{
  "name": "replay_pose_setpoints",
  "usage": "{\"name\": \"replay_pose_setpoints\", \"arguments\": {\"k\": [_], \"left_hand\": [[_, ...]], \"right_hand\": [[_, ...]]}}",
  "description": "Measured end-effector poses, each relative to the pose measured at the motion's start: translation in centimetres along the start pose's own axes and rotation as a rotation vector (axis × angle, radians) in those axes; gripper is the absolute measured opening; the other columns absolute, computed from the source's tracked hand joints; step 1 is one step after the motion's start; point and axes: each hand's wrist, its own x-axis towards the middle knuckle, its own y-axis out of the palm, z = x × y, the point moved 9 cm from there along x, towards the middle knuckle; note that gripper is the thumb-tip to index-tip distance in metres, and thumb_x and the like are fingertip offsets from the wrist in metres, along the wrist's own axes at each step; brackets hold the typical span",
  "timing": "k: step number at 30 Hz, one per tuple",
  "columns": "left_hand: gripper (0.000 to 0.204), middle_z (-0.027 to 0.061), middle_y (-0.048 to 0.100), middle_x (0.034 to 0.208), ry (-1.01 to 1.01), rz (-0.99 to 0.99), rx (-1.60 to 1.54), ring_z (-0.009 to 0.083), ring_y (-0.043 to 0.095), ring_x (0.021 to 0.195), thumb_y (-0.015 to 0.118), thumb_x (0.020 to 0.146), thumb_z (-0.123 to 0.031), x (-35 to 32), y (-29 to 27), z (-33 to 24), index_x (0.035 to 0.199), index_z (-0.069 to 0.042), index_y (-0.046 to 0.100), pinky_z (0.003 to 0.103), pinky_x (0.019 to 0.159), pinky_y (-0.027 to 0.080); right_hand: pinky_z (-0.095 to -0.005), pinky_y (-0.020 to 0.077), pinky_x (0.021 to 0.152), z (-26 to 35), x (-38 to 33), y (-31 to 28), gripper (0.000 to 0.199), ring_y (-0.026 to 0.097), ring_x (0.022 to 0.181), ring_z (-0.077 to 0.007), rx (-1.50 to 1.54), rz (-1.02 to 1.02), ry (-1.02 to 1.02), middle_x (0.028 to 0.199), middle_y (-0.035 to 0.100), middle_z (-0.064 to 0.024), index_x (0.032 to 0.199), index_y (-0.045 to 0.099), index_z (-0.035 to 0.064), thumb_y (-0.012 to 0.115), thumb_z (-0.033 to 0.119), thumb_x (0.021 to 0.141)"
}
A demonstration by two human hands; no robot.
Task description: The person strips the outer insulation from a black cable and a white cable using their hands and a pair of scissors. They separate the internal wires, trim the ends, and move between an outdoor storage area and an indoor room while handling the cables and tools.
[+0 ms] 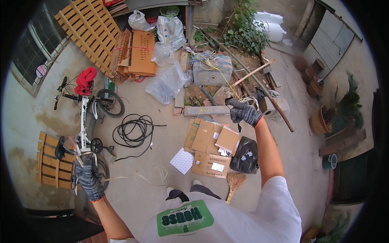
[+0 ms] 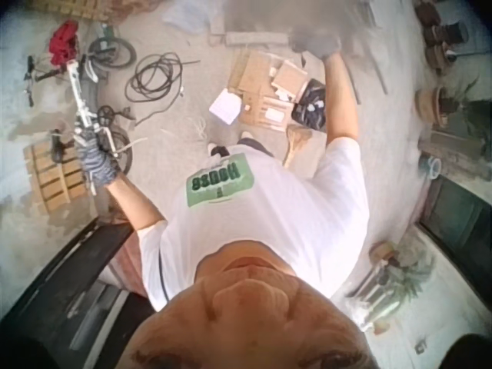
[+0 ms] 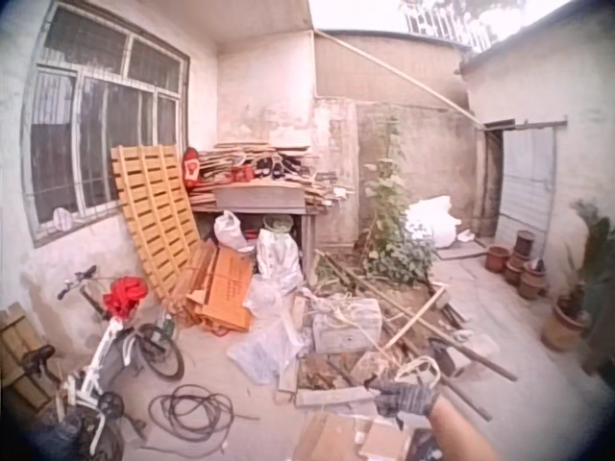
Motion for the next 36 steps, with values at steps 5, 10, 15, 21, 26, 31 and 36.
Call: {"name": "replay_pose_setpoints", "arguments": {"k": [5,10,15,21,26,31,36], "left_hand": [[0.032,0.0027,0.060,0.075,-0.335,0.420,-0.075,0.0032,0.035,0.041,0.055,0.081,-0.022,-2.8,10.4,2.2,0.106,-0.002,0.055,0.016,0.035,0.026],[0.042,0.0085,0.060,0.102,-0.343,0.697,-0.284,0.0030,0.036,0.042,0.053,0.083,-0.027,-5.4,17.7,2.8,0.118,-0.004,0.046,0.017,0.034,0.028],[0.034,0.0048,0.059,0.082,-0.426,0.842,-0.270,0.0034,0.039,0.045,0.054,0.083,-0.026,-7.7,21.7,2.5,0.108,-0.003,0.052,0.017,0.036,0.030],[0.028,0.0004,0.052,0.066,-0.512,0.823,-0.267,0.0050,0.040,0.045,0.057,0.081,-0.024,-7.4,21.8,5.0,0.097,-0.001,0.056,0.017,0.038,0.030],[0.028,0.0008,0.052,0.064,-0.465,0.926,-0.331,0.0044,0.040,0.044,0.058,0.079,-0.022,-8.9,24.6,3.5,0.101,-0.004,0.056,0.017,0.037,0.030],[0.025,0.0006,0.050,0.059,-0.533,0.975,-0.126,0.0059,0.039,0.041,0.061,0.076,-0.023,-10.8,25.8,3.0,0.092,-0.003,0.057,0.019,0.035,0.028],[0.019,0.0023,0.055,0.061,-0.601,0.818,-0.192,0.0056,0.042,0.041,0.059,0.079,-0.022,-9.8,24.0,6.0,0.086,-0.005,0.059,0.019,0.034,0.030]], "right_hand": [[-0.0229,0.0435,0.053,5.5,0.2,10.4,0.052,0.049,0.057,-0.0083,-0.419,0.126,-0.192,0.072,0.054,-0.0006,0.131,0.033,0.0116,0.052,0.011,0.082],[-0.0229,0.0439,0.053,8.5,0.0,22.4,0.052,0.048,0.056,-0.0075,-0.200,0.425,-0.366,0.070,0.053,0.0008,0.133,0.029,0.0167,0.048,0.011,0.084],[-0.0231,0.0433,0.052,7.6,0.2,24.4,0.051,0.047,0.057,-0.0073,-0.072,0.454,-0.398,0.070,0.052,0.0008,0.132,0.031,0.0159,0.047,0.009,0.085],[-0.0215,0.0399,0.051,5.1,-0.3,17.1,0.052,0.045,0.055,-0.0076,0.065,0.190,-0.252,0.066,0.050,-0.0005,0.129,0.035,0.0114,0.048,0.001,0.080],[-0.0211,0.0382,0.051,5.2,-1.0,18.1,0.046,0.042,0.055,-0.0068,0.126,0.214,-0.254,0.063,0.045,0.0011,0.126,0.039,0.0074,0.048,0.003,0.081],[-0.0211,0.0398,0.052,4.6,-1.4,20.1,0.046,0.044,0.056,-0.0064,0.167,0.277,-0.187,0.067,0.048,0.0010,0.127,0.038,0.0074,0.049,0.009,0.082],[-0.0204,0.0420,0.054,3.6,-2.5,13.0,0.047,0.047,0.059,-0.0068,-0.007,-0.155,-0.219,0.073,0.054,-0.0013,0.127,0.038,0.0066,0.050,0.007,0.082]]}}
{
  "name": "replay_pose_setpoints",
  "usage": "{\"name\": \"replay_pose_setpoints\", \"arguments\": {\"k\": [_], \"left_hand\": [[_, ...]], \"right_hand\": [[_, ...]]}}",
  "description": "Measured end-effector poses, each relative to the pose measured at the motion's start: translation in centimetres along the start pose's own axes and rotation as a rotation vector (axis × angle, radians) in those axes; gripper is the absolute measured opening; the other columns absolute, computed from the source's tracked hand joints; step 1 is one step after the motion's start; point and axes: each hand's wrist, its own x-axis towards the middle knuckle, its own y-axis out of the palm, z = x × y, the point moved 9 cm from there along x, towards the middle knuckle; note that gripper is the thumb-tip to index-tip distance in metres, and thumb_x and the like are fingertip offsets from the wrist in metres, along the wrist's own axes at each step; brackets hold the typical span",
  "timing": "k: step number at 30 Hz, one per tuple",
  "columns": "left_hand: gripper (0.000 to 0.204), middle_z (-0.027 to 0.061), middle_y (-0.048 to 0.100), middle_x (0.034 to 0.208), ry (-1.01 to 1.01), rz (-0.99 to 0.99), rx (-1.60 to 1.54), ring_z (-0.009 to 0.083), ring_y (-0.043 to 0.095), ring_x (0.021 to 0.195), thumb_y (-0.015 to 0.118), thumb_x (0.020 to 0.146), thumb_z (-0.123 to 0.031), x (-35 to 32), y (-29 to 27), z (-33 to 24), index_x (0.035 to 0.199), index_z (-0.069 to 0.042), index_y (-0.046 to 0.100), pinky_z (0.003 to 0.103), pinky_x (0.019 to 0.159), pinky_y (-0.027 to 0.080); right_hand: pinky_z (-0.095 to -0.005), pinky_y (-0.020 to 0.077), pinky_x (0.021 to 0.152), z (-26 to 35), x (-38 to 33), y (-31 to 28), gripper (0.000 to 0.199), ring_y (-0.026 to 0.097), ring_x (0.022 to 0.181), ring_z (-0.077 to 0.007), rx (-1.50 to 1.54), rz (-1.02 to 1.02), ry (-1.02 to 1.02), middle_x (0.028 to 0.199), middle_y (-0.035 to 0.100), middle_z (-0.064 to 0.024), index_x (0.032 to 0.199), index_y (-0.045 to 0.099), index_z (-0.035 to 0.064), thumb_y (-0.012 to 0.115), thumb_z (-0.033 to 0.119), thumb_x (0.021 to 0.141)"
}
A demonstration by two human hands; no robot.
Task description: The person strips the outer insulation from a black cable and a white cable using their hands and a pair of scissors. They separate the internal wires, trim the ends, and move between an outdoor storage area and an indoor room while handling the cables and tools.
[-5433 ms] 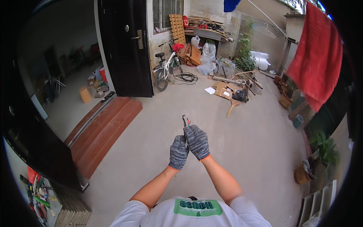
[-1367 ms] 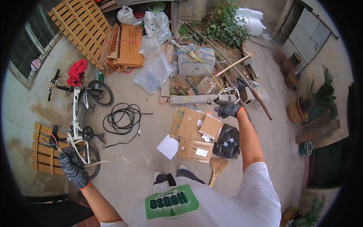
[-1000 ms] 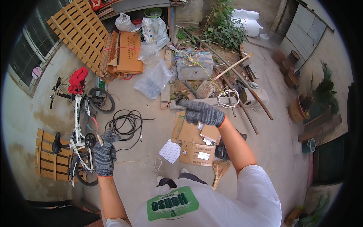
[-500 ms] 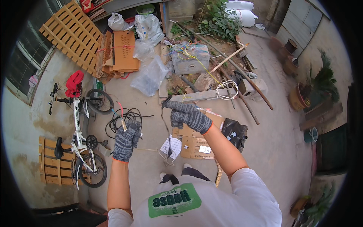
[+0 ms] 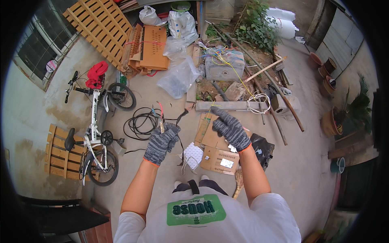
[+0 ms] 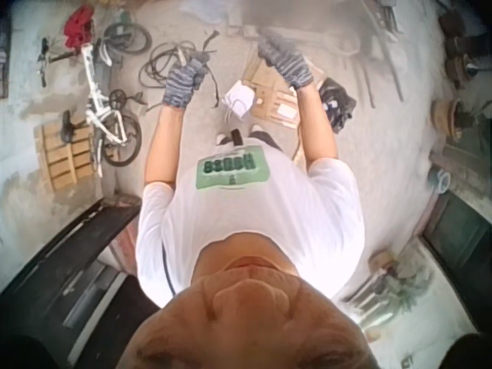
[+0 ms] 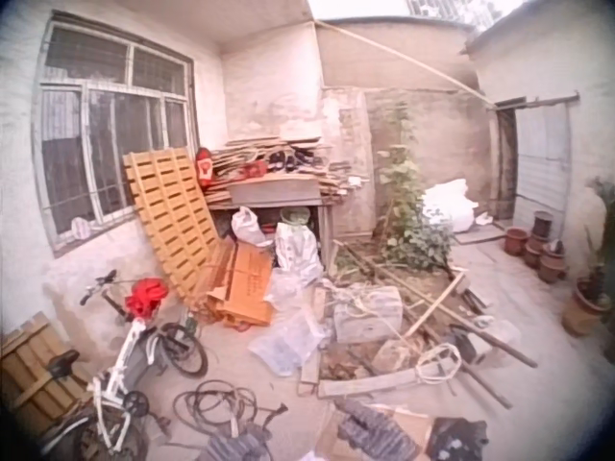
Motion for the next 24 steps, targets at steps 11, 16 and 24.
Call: {"name": "replay_pose_setpoints", "arguments": {"k": [11,16,24], "left_hand": [[0.040,0.0036,0.061,0.092,0.026,0.234,0.141,0.0053,0.053,0.056,0.053,0.079,-0.014,-1.2,4.6,-0.7,0.118,-0.006,0.048,0.016,0.039,0.038],[0.036,0.0053,0.061,0.092,0.030,0.099,-0.008,0.0069,0.049,0.052,0.051,0.083,-0.009,-1.8,1.4,0.1,0.118,-0.003,0.047,0.020,0.047,0.042],[0.031,0.0023,0.057,0.071,0.145,-0.168,-0.018,0.0032,0.041,0.046,0.051,0.085,-0.024,-4.3,-5.6,0.8,0.109,-0.005,0.054,0.017,0.038,0.032]], "right_hand": [[-0.0252,0.0469,0.072,-1.3,-1.7,5.8,0.075,0.058,0.080,-0.0141,0.507,0.217,0.056,0.111,0.054,-0.0104,0.137,0.009,0.0105,0.057,0.006,0.079],[-0.0280,0.0495,0.068,-4.2,4.1,-4.4,0.048,0.057,0.088,-0.0153,0.520,-0.134,0.086,0.125,0.043,-0.0085,0.128,0.034,0.0068,0.049,0.016,0.083],[-0.0312,0.0456,0.038,-13.6,0.8,-17.0,0.066,0.056,0.045,-0.0219,-0.357,-0.228,0.590,0.076,0.062,-0.0184,0.134,0.017,0.0095,0.054,0.030,0.083]]}}
